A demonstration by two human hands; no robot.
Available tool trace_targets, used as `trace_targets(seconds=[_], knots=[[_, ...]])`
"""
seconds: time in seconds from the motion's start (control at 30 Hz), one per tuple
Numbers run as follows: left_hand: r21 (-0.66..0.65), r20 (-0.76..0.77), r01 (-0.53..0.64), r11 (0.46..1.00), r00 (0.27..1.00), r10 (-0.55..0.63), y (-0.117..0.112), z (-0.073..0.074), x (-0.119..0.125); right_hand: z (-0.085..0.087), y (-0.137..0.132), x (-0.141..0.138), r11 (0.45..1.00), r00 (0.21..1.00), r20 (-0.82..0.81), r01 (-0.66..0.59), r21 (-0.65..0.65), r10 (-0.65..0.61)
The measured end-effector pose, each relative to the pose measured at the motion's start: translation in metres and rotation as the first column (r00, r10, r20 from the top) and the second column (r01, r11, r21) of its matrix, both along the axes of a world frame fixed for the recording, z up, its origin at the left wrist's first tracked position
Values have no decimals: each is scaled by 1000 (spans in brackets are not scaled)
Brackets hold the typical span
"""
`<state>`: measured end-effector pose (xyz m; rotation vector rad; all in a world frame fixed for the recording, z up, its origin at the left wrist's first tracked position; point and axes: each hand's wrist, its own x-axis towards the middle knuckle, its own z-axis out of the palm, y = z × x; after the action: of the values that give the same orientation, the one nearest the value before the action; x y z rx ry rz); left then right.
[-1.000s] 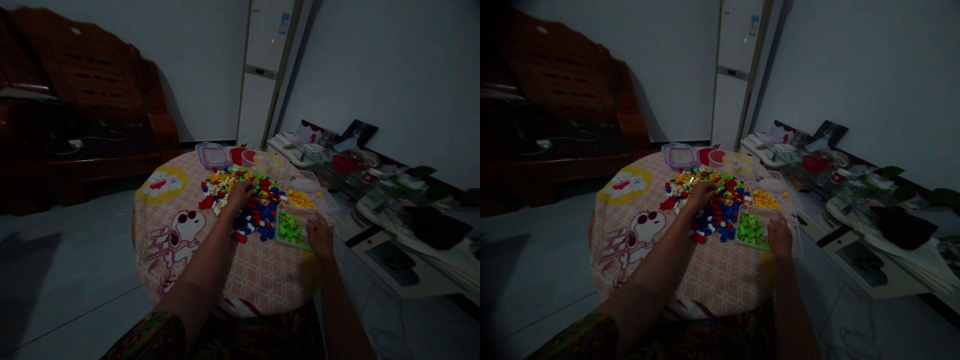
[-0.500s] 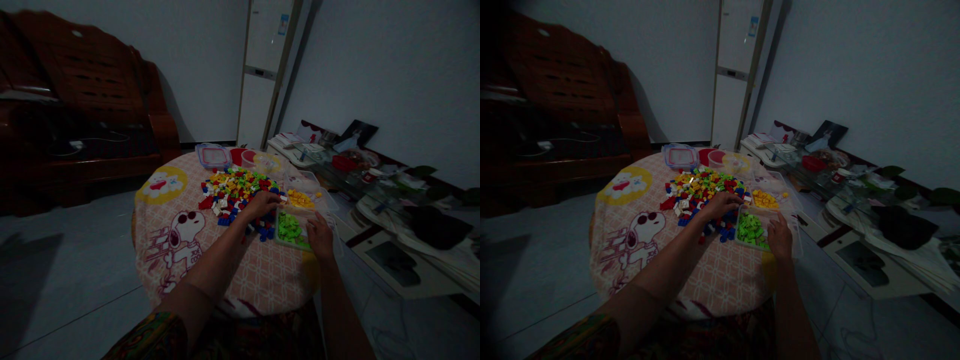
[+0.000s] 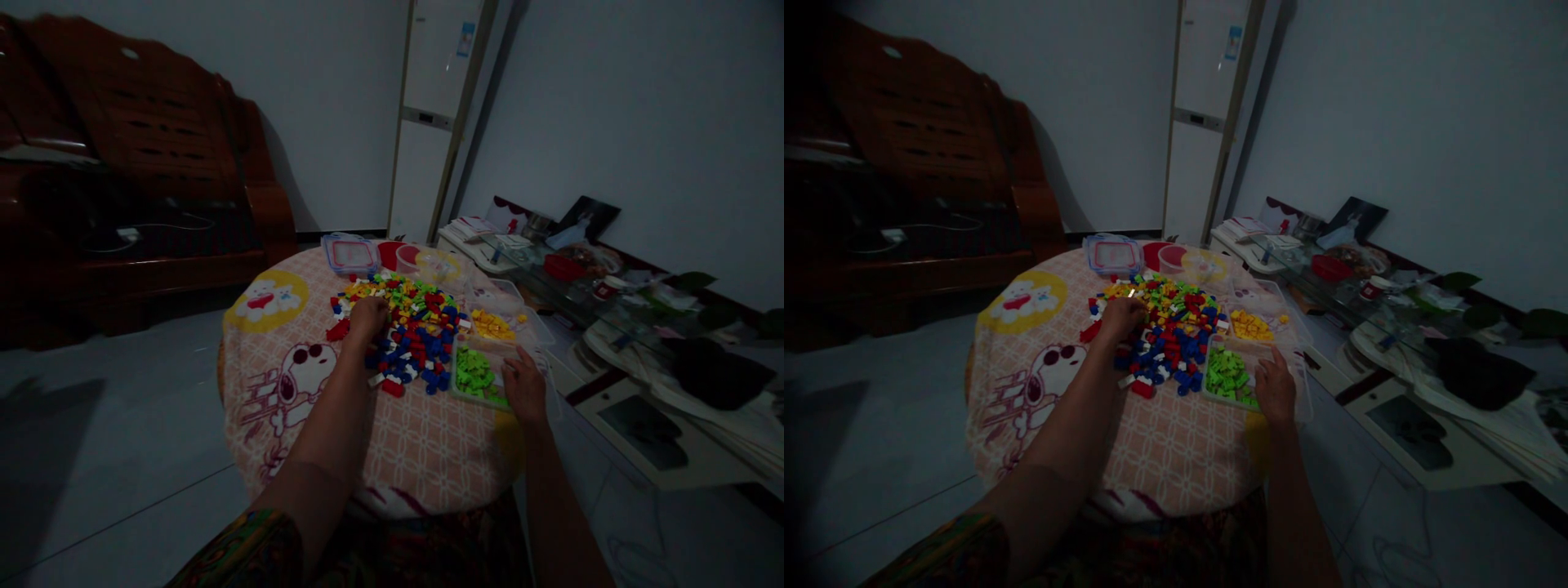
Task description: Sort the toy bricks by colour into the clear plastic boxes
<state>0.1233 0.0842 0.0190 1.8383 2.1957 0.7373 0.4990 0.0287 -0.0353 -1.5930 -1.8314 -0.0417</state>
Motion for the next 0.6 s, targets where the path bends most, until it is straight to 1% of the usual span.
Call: trace_targets(seconds=[0.13, 0.33, 0.47, 0.6], knots=[[-93, -93, -15, 996, 996, 7, 1, -6, 2, 0, 0, 1, 1000, 1000, 8, 1, -15, -1], [-126, -135, -7, 992, 991, -11, 1, -8, 6, 1, -1, 1, 1000, 1000, 5, -1, -16, 1], [-103, -77, -8, 995, 997, 0, 2, -10, 4, 1, -1, 0, 1000, 1000, 1, 8, -14, -8], [-17, 44, 21, 1000, 999, -20, 4, -10, 2, 1, 0, 1, 1000, 1000, 24, -10, -9, 10]])
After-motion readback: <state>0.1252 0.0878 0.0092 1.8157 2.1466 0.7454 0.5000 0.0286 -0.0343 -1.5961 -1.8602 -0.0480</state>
